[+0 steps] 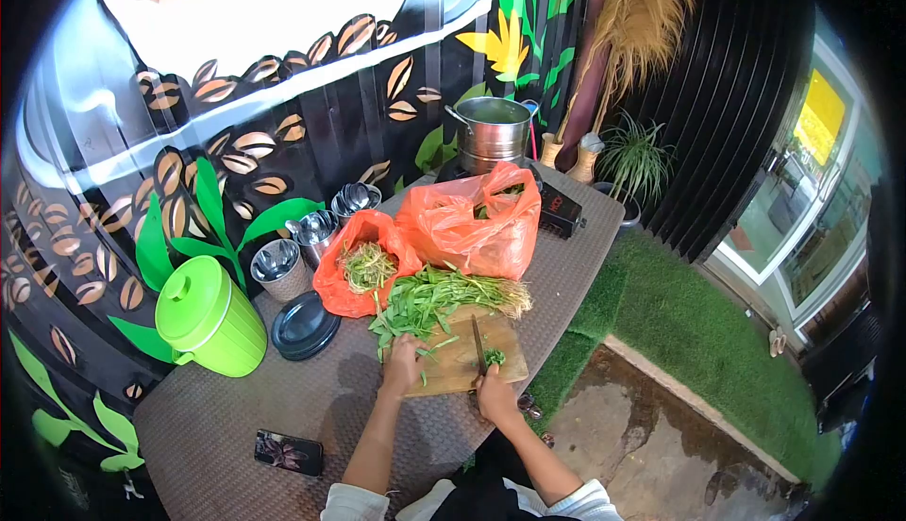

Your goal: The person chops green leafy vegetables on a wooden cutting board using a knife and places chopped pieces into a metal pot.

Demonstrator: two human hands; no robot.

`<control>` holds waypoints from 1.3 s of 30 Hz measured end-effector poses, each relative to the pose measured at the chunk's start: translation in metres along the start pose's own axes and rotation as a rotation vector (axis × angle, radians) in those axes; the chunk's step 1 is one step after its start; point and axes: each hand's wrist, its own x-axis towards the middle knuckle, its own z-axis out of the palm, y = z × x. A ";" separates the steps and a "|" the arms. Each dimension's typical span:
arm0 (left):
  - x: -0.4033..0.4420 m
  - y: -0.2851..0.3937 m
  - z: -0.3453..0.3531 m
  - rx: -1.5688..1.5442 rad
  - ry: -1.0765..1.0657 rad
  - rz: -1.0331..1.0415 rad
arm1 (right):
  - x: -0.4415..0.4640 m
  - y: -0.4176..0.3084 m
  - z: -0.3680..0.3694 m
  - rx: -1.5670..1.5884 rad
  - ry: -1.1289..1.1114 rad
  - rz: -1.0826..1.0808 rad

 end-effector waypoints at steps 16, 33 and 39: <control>0.009 0.028 -0.022 0.097 0.360 0.185 | -0.001 0.002 -0.011 0.107 -0.026 -0.119; -0.021 0.060 0.047 -0.153 -0.076 0.142 | -0.007 0.004 -0.018 -0.016 -0.076 -0.084; -0.027 0.054 0.055 -0.121 -0.029 0.173 | 0.002 -0.005 -0.010 -0.009 -0.062 0.054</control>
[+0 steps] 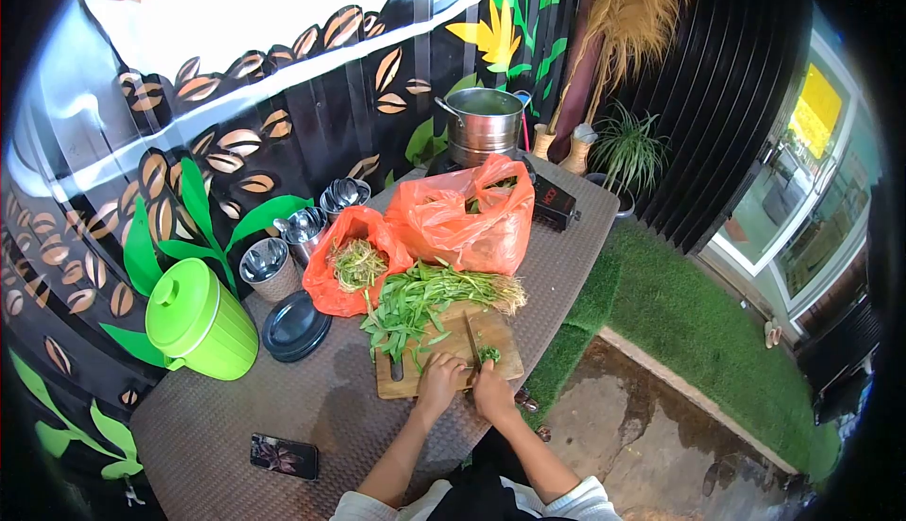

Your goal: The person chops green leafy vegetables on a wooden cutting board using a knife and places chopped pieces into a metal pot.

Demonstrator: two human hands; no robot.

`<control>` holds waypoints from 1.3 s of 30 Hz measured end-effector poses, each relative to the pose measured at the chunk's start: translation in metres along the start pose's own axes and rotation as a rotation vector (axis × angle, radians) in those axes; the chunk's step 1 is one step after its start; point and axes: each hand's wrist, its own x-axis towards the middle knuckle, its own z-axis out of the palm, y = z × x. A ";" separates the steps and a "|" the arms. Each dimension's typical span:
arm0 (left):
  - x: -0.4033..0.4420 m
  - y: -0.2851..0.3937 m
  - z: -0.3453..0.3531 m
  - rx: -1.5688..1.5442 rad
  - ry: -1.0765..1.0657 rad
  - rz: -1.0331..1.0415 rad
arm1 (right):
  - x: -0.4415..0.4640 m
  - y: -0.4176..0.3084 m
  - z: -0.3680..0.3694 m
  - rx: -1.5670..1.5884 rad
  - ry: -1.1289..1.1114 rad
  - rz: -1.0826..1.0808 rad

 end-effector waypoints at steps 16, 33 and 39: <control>-0.003 0.008 -0.001 -0.015 0.079 -0.007 | -0.004 0.007 0.010 0.016 0.046 -0.149; -0.006 0.009 0.001 -0.033 0.089 -0.023 | 0.003 0.001 0.018 0.036 0.023 -0.084; -0.009 0.010 0.004 -0.039 0.130 -0.008 | -0.012 -0.011 0.020 0.008 0.083 -0.021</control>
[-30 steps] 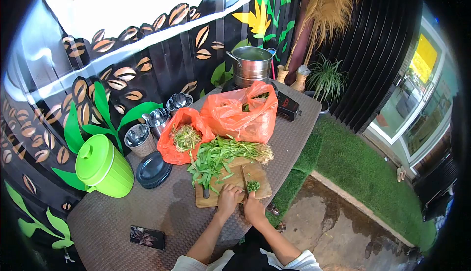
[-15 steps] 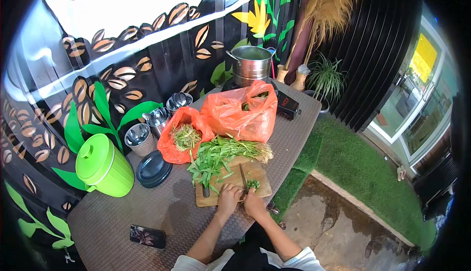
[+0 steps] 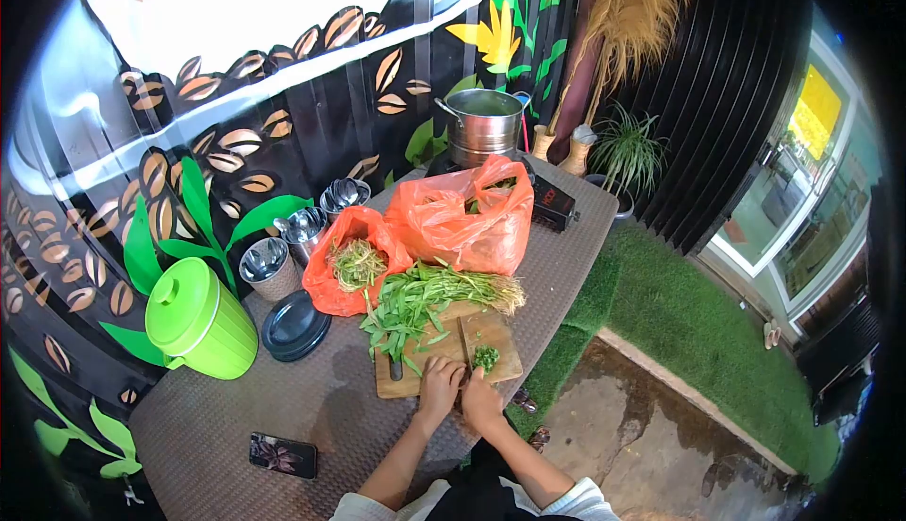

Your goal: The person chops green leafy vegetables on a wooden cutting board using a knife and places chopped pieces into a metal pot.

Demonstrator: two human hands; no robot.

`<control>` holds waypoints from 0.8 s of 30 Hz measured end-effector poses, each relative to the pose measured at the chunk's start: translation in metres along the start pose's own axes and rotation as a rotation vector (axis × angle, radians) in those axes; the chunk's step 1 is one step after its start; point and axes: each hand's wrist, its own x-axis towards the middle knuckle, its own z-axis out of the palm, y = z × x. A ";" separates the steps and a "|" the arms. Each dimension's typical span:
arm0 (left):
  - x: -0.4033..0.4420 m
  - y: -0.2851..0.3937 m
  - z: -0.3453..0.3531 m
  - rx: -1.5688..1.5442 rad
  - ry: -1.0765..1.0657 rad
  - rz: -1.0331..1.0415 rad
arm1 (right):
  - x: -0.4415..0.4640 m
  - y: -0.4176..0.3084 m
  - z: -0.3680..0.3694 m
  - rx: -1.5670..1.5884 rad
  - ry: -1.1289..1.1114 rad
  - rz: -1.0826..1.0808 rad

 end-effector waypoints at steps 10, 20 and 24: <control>0.003 0.000 0.001 -0.030 -0.029 0.015 | 0.011 0.019 -0.020 -0.011 -0.086 -0.075; 0.005 -0.005 0.007 -0.060 -0.001 -0.042 | 0.016 0.013 -0.013 0.033 -0.062 -0.040; 0.005 0.000 0.001 -0.041 0.023 -0.064 | 0.002 0.012 -0.003 -0.028 -0.033 -0.046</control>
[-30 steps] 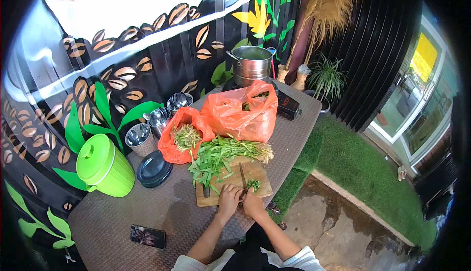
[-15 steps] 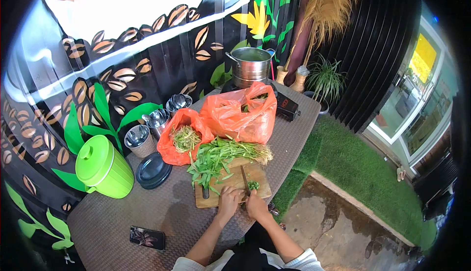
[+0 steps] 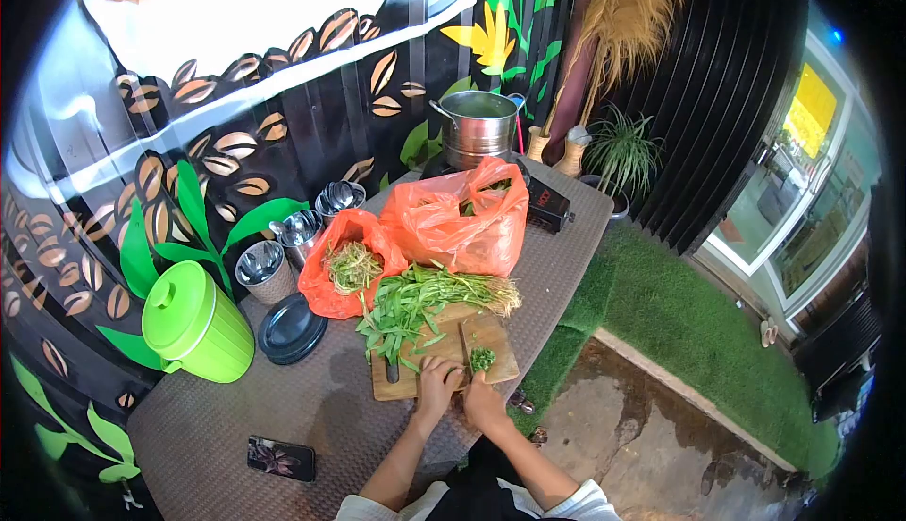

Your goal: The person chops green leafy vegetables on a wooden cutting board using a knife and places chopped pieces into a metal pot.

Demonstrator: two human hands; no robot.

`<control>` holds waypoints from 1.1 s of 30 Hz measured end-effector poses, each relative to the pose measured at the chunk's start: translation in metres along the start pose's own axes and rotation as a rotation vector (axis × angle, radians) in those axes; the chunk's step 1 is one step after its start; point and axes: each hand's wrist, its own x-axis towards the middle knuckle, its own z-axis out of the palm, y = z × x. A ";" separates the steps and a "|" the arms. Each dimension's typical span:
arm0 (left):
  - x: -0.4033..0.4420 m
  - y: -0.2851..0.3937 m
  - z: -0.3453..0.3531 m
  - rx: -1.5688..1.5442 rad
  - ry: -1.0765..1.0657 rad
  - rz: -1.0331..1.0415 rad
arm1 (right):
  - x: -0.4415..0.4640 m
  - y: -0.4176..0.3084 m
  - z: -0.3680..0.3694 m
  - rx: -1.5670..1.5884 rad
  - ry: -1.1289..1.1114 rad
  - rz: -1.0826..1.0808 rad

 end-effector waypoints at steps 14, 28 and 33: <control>-0.005 -0.004 0.000 0.002 0.002 0.061 | 0.008 -0.010 -0.009 0.034 -0.071 0.065; -0.006 -0.005 -0.002 -0.112 -0.049 -0.061 | -0.008 -0.010 -0.005 0.049 -0.043 -0.003; -0.006 -0.002 -0.002 -0.092 -0.051 -0.084 | 0.001 -0.008 0.007 0.039 0.000 0.051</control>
